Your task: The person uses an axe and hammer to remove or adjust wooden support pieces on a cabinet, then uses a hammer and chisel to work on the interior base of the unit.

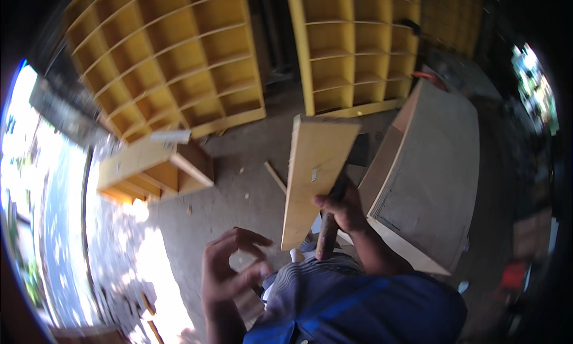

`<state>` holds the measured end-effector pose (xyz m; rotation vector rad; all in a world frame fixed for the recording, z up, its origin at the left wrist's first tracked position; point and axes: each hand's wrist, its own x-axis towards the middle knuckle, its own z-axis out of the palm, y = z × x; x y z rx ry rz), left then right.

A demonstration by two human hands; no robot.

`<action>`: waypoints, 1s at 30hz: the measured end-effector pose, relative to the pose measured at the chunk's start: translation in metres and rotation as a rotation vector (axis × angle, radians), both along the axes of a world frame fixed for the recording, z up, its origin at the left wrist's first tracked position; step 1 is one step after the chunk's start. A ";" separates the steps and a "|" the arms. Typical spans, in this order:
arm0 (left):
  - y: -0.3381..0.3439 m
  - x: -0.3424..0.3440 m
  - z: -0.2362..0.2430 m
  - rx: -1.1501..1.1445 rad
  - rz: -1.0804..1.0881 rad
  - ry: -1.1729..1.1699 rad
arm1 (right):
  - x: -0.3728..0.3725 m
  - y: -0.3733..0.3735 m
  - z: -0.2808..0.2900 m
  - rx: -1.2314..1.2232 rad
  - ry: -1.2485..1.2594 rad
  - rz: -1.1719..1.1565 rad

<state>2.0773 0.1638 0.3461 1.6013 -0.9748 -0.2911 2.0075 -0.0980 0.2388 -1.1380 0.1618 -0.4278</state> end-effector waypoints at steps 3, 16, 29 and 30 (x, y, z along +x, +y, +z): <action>-0.046 0.063 -0.063 0.257 0.147 0.067 | 0.041 -0.015 0.004 -0.045 -0.024 -0.047; -0.224 0.322 -0.208 0.276 -1.019 1.643 | 0.216 -0.085 -0.013 -0.275 0.279 -0.451; -0.495 0.375 -0.265 1.090 -1.028 1.560 | 0.233 -0.173 -0.033 -0.213 0.472 -0.911; -0.519 0.371 -0.272 1.102 -1.106 1.533 | 0.229 -0.183 -0.040 -0.164 0.463 -0.964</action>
